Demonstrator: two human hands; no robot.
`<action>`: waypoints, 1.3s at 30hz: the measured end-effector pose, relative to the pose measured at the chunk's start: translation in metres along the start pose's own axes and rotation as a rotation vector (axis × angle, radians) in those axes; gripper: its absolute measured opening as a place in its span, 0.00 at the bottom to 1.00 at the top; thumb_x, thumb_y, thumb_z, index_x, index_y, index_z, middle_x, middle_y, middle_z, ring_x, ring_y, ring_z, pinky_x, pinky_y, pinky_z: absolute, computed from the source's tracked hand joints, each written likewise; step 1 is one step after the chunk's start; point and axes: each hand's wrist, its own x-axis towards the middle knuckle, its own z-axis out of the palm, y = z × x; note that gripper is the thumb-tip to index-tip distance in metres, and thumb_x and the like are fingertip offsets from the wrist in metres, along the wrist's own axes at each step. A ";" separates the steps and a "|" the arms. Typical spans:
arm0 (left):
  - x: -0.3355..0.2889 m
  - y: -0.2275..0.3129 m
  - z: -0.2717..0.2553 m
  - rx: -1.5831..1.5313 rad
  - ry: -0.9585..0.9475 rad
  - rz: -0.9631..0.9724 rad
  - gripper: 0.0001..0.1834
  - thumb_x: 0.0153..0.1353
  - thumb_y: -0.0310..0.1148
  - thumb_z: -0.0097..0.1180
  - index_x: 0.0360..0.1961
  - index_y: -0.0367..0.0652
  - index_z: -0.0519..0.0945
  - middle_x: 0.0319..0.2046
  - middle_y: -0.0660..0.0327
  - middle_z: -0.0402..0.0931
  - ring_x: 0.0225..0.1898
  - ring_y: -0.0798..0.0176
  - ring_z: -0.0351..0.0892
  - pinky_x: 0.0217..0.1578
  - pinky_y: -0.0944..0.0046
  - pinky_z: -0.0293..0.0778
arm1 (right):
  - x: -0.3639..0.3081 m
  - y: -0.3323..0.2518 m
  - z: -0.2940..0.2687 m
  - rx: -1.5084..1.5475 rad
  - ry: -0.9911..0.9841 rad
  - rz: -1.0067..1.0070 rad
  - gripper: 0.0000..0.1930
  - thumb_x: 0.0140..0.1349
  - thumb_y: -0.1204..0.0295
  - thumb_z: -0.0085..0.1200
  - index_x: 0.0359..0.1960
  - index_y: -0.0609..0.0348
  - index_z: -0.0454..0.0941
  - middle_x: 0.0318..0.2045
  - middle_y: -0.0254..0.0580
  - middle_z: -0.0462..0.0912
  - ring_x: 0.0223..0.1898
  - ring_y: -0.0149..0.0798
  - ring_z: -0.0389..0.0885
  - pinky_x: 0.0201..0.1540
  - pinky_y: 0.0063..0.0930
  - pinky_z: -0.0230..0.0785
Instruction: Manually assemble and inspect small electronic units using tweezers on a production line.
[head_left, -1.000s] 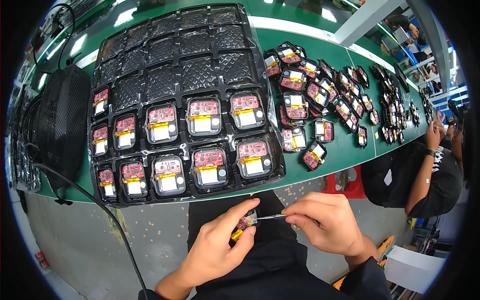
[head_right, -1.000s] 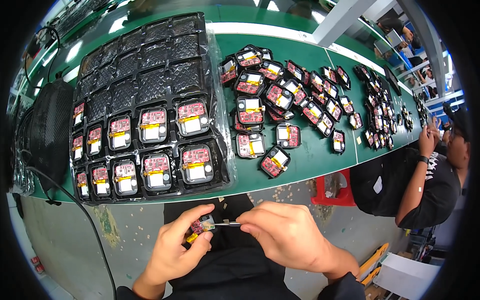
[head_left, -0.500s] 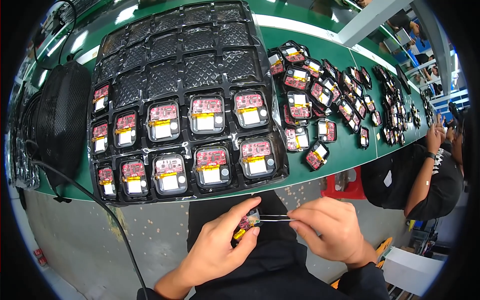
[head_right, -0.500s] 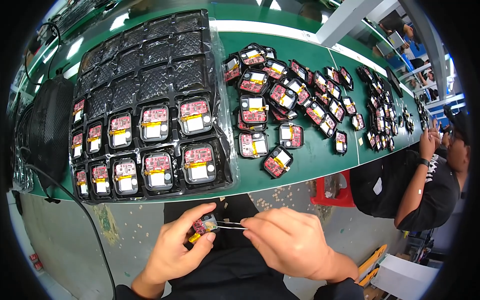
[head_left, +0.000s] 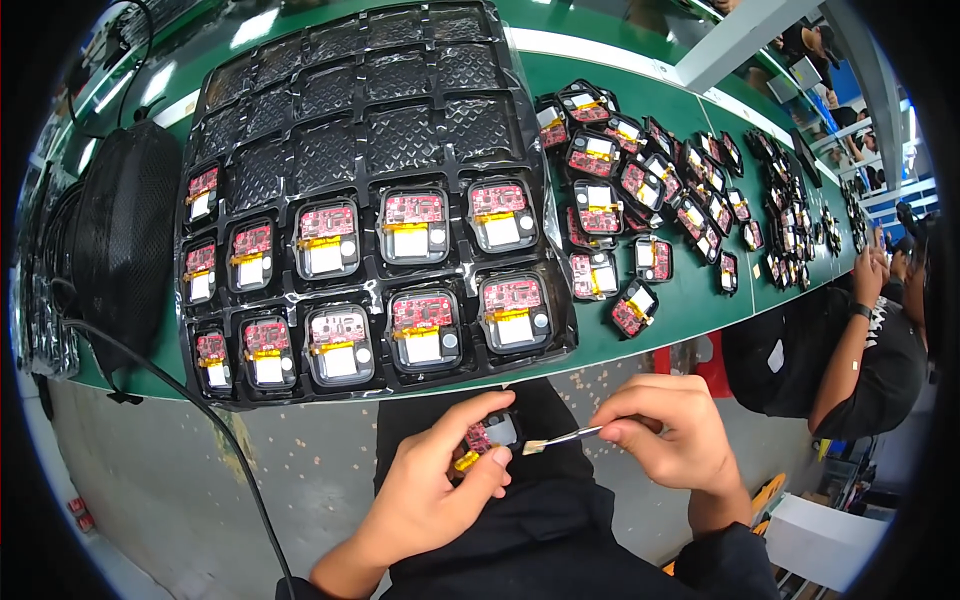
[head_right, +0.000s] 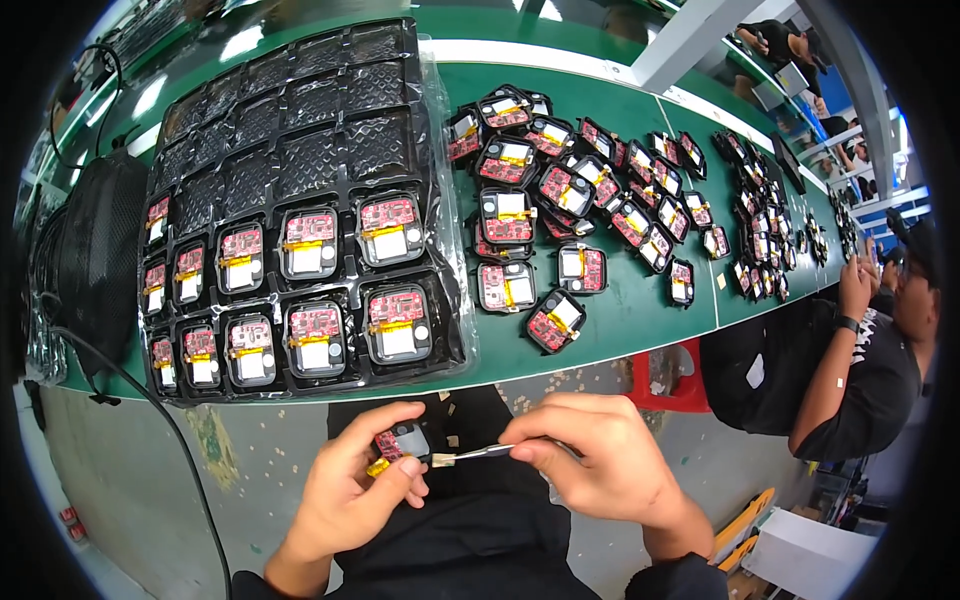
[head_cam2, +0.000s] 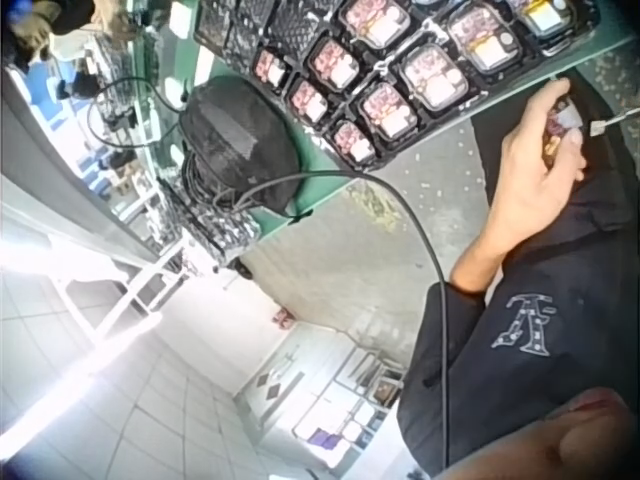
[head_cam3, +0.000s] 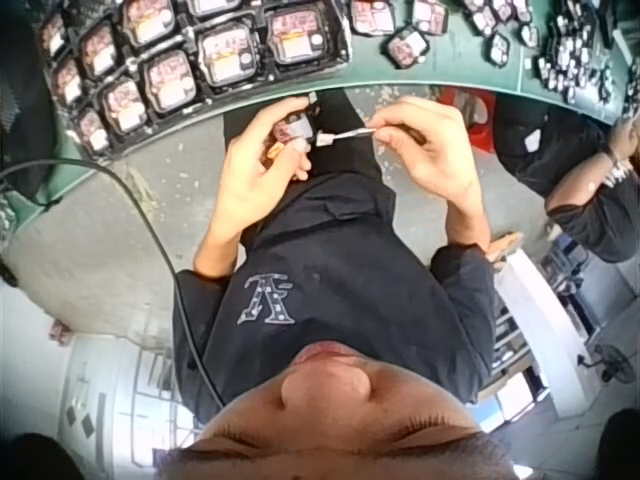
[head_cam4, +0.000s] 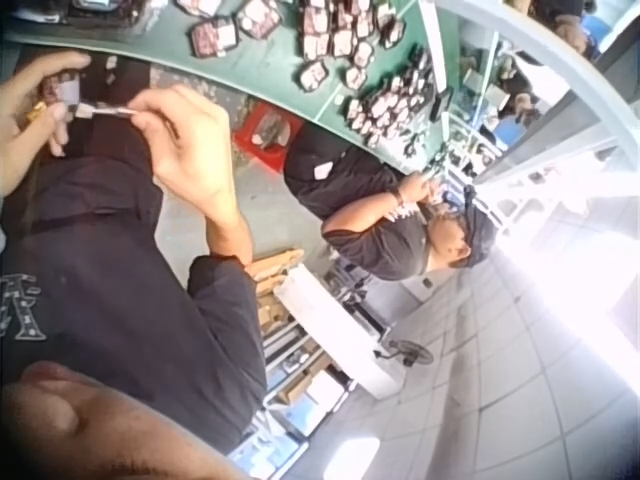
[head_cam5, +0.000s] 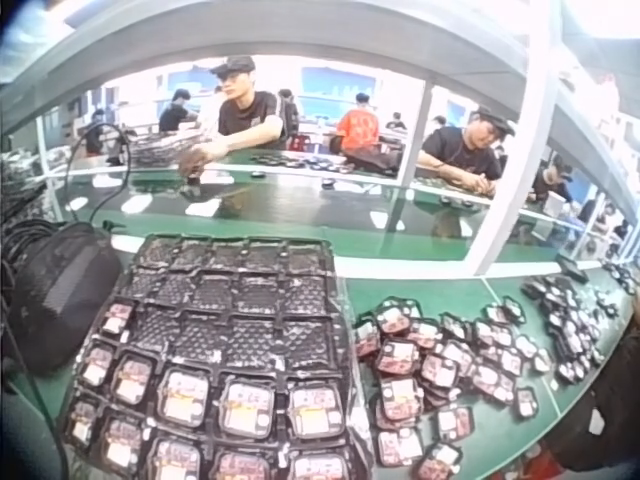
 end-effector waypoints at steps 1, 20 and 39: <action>0.000 0.000 -0.001 -0.144 -0.007 -0.049 0.27 0.70 0.21 0.56 0.69 0.34 0.69 0.38 0.54 0.82 0.37 0.65 0.86 0.39 0.65 0.83 | -0.004 0.001 -0.004 0.035 -0.009 0.062 0.05 0.57 0.80 0.66 0.35 0.61 0.84 0.26 0.43 0.82 0.26 0.48 0.82 0.29 0.35 0.73; 0.001 -0.018 0.013 -0.544 0.045 -0.036 0.28 0.74 0.20 0.51 0.72 0.36 0.61 0.54 0.48 0.81 0.55 0.61 0.83 0.56 0.64 0.79 | -0.017 -0.004 0.056 0.247 0.048 0.161 0.16 0.63 0.72 0.68 0.49 0.64 0.79 0.33 0.42 0.85 0.26 0.29 0.80 0.27 0.25 0.71; 0.000 -0.027 0.017 -0.043 0.189 0.067 0.20 0.69 0.22 0.59 0.62 0.35 0.76 0.36 0.56 0.86 0.35 0.74 0.83 0.36 0.71 0.80 | -0.006 0.006 0.080 0.087 0.327 0.035 0.08 0.58 0.81 0.68 0.39 0.64 0.85 0.28 0.41 0.86 0.18 0.28 0.75 0.20 0.24 0.65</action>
